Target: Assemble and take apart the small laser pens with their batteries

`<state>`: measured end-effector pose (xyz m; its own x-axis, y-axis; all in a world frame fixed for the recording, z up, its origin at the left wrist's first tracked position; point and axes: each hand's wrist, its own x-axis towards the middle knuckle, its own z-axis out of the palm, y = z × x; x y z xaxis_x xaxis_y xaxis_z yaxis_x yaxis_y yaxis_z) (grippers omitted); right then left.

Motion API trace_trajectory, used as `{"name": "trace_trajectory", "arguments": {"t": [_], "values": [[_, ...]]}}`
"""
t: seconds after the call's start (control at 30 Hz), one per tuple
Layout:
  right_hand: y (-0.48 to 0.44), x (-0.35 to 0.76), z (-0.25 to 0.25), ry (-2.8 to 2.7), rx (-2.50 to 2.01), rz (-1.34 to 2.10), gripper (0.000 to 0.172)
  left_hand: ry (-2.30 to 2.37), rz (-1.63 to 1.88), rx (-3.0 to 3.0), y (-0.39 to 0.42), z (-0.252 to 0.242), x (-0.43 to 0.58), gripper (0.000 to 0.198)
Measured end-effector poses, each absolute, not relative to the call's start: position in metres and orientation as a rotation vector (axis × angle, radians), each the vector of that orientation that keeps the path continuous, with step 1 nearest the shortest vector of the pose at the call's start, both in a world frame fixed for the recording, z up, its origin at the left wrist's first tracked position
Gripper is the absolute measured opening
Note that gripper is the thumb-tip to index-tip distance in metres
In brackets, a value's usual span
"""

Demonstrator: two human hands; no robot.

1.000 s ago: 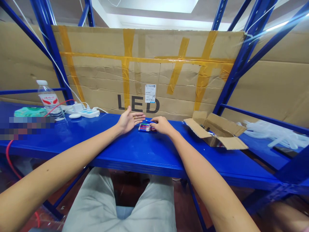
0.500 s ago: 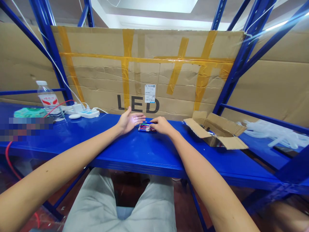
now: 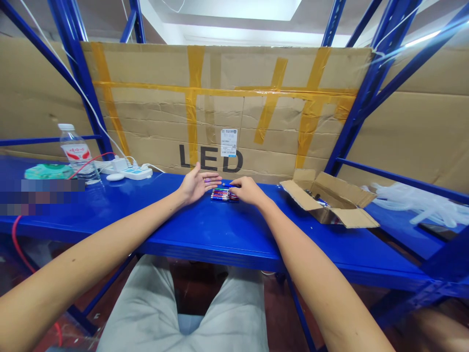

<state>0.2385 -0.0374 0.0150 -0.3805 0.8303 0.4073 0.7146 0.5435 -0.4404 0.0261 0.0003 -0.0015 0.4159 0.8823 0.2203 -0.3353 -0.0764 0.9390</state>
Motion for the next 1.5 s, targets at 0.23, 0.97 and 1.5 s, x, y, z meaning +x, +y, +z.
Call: {"name": "trace_trajectory", "arguments": {"t": [0.23, 0.97, 1.5], "values": [[-0.0349, 0.2391, 0.0132, -2.193, -1.234, 0.237, 0.027, 0.553, 1.119, 1.261, 0.0002, -0.0024, 0.0267, 0.076], [-0.0366, 0.2385, 0.0137, -2.204, -1.240, 0.232, 0.028, 0.566, 1.112, 1.210, -0.0015, 0.0001, 0.0272, 0.077], [-0.0349, 0.2383, 0.0121, -2.182, -1.212, 0.199, 0.026, 0.558, 1.120, 1.144, -0.0024, 0.0029, 0.0262, 0.074]]}}
